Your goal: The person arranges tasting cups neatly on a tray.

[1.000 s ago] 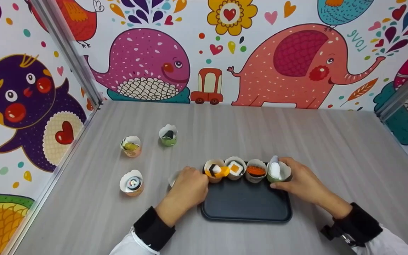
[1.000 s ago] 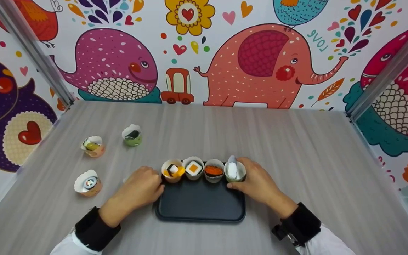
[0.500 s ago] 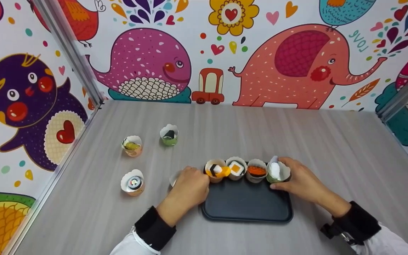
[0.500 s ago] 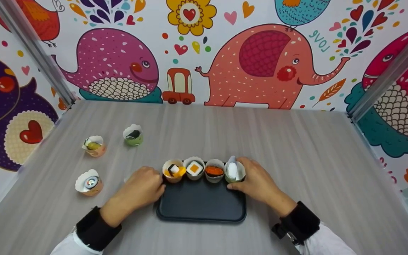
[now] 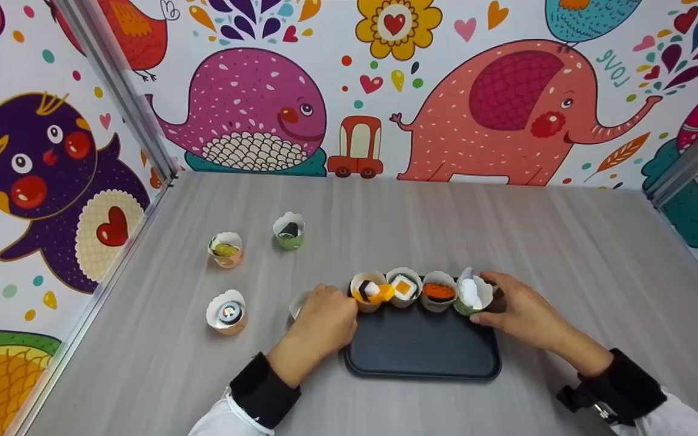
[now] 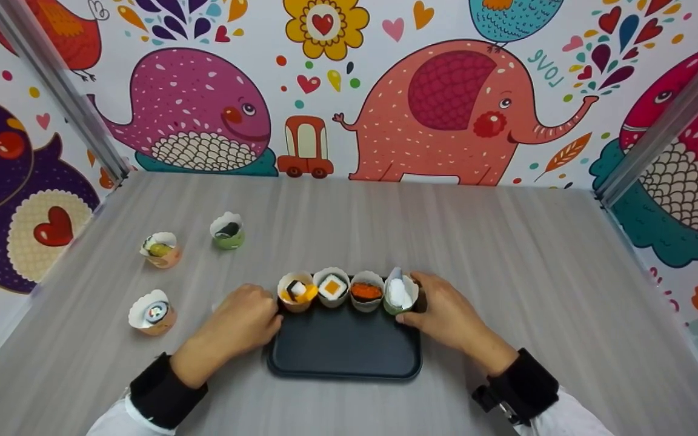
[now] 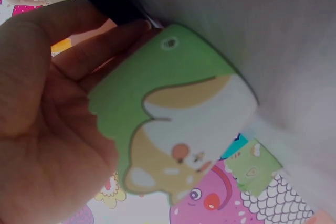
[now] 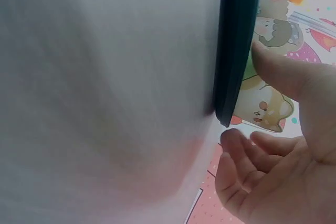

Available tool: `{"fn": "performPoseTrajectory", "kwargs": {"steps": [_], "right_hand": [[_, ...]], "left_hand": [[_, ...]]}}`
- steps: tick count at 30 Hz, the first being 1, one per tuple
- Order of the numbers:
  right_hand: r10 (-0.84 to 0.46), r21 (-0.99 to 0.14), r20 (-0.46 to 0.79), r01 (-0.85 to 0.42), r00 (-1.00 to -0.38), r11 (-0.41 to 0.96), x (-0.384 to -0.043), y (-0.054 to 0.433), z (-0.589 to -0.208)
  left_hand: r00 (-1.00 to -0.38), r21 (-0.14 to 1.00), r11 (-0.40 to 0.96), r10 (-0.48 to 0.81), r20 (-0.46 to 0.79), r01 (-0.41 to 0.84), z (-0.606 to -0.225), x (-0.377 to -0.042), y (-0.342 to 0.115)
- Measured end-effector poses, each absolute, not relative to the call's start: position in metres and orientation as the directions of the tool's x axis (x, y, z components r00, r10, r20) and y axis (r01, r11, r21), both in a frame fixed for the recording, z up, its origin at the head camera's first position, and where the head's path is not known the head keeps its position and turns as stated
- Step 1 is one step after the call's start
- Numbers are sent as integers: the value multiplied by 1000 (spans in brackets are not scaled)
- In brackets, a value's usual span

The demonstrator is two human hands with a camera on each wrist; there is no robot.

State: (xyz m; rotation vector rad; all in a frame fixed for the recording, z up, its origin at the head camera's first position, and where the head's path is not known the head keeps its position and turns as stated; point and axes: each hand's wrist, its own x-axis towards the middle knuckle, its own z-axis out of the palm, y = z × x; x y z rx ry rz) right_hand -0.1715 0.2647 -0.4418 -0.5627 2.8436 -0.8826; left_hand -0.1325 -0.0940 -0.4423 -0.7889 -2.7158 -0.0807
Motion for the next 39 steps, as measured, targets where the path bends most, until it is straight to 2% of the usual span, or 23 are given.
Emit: {"fn": "performPoseTrajectory", "kwargs": {"steps": [13,20,30,39], "right_hand": [[-323,-542,-13,-265,-946,797,-157,271,-437],[-311,-562,-13,-250,-950,788,-154,276,-438],[-309,-626,-97,-183,-946,758,-155,275,-439],[-334,-642,-104,-193,-937,742,-159,274,-440]], "left_hand": [[-805,-25,851,505,312,524,-444,-132,-91],[-812,-23,852,506,292,523,-443,-134,-89],[-805,-44,847,518,288,529,-444,-132,-90],[-820,-13,855,502,273,519,-441,-131,-96]]}}
